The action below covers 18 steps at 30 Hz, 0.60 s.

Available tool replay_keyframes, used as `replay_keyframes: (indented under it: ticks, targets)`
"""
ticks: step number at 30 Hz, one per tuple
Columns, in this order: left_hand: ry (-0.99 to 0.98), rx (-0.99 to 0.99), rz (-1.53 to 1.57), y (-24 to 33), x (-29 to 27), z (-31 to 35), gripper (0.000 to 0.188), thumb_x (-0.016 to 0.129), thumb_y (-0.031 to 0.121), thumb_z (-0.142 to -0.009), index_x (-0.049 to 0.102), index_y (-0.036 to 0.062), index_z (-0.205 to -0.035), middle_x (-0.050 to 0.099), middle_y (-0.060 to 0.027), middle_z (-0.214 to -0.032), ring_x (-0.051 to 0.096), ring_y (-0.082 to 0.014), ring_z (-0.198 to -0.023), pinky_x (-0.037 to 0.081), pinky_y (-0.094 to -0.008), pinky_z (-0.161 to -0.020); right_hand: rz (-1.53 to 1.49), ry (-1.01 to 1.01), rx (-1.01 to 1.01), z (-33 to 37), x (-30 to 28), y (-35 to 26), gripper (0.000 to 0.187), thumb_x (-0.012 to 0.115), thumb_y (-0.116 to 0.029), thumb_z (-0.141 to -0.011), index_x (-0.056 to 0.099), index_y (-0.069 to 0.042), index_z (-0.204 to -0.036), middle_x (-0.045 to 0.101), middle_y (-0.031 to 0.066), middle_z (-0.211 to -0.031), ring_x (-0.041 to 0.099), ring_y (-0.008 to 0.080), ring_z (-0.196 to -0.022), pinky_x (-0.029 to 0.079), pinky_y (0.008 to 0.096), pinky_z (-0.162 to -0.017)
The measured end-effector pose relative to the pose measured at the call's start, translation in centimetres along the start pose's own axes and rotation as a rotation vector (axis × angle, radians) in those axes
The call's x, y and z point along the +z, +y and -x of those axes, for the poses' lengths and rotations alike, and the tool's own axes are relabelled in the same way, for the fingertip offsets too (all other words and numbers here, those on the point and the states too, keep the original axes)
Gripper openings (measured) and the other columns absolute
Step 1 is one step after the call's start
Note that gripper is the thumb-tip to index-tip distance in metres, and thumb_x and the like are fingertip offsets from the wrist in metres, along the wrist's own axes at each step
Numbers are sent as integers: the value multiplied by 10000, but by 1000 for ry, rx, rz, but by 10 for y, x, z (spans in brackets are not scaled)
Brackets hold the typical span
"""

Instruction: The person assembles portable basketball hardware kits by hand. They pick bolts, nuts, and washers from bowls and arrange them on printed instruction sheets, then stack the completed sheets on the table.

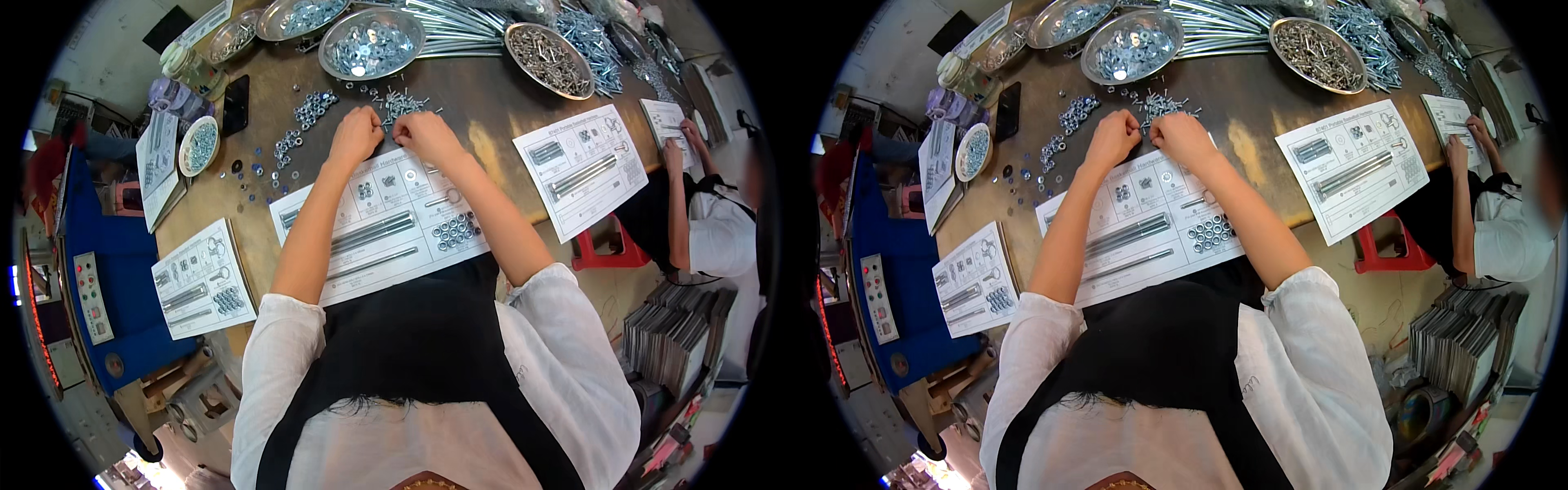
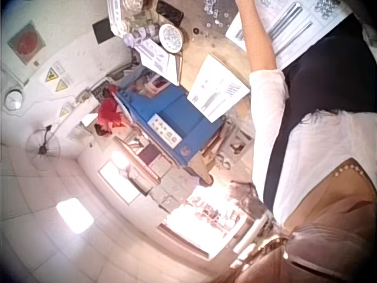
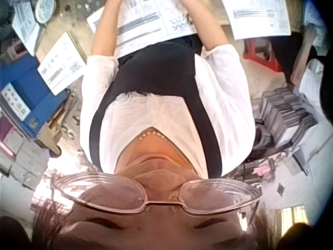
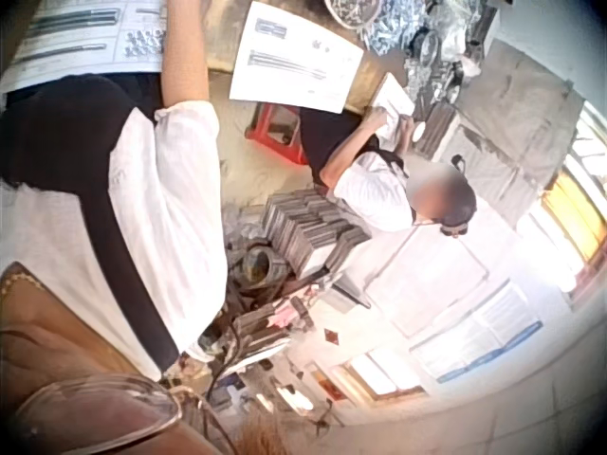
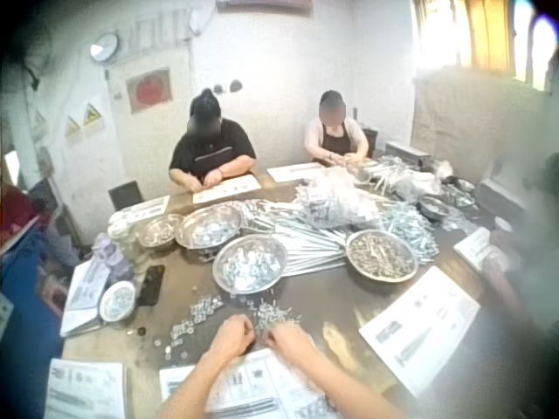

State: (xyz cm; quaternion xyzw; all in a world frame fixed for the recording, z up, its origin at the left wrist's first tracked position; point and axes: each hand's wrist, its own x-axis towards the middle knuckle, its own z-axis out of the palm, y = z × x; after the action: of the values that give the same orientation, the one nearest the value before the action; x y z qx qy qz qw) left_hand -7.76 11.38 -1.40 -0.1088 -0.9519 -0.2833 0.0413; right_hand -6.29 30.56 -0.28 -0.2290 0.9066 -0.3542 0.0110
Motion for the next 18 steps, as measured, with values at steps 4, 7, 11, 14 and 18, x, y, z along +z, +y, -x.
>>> replay_keyframes:
  ticks: [4, 7, 11, 14, 18]
  targets:
    - [-56, -53, 321, 28, -29, 28, 210, 678, 41, -795, 666, 24, -1004, 667, -90, -853, 631, -239, -760, 527, -362, -729, -231, 161, 38, 19, -4, -3, 119, 749, -75, -782, 700, -41, -884, 713, 106, -835, 690, 269, -739, 551, 372, -704]
    - [-106, 172, 188, 31, -34, 76, 300, 688, 41, -784, 646, 65, -1080, 645, -70, -886, 608, -240, -834, 497, -363, -777, -351, 236, 112, 49, -14, -26, 157, 773, -57, -780, 692, -30, -911, 704, 99, -831, 682, 231, -732, 544, 333, -691]
    - [-115, 300, 62, 34, -22, 105, 363, 701, 59, -791, 625, 104, -1143, 621, -55, -913, 577, -255, -909, 449, -379, -829, -347, 192, 126, 77, -5, -37, 177, 771, -47, -791, 680, -22, -941, 696, 102, -852, 679, 229, -747, 540, 329, -687]
    - [-49, 325, 15, 40, -23, 108, 328, 694, 76, -812, 634, 93, -1135, 609, -60, -934, 572, -262, -913, 433, -389, -820, -329, 169, 100, 89, 6, -44, 173, 761, -47, -797, 670, -25, -943, 690, 105, -863, 677, 252, -754, 542, 343, -693]
    - [-46, 240, 44, 36, -26, 106, 223, 663, 103, -858, 677, 104, -1080, 595, -62, -960, 568, -265, -954, 428, -395, -841, -245, 149, 40, 91, 23, -50, 156, 737, -54, -810, 651, -35, -938, 681, 108, -895, 675, 305, -802, 541, 389, -715]
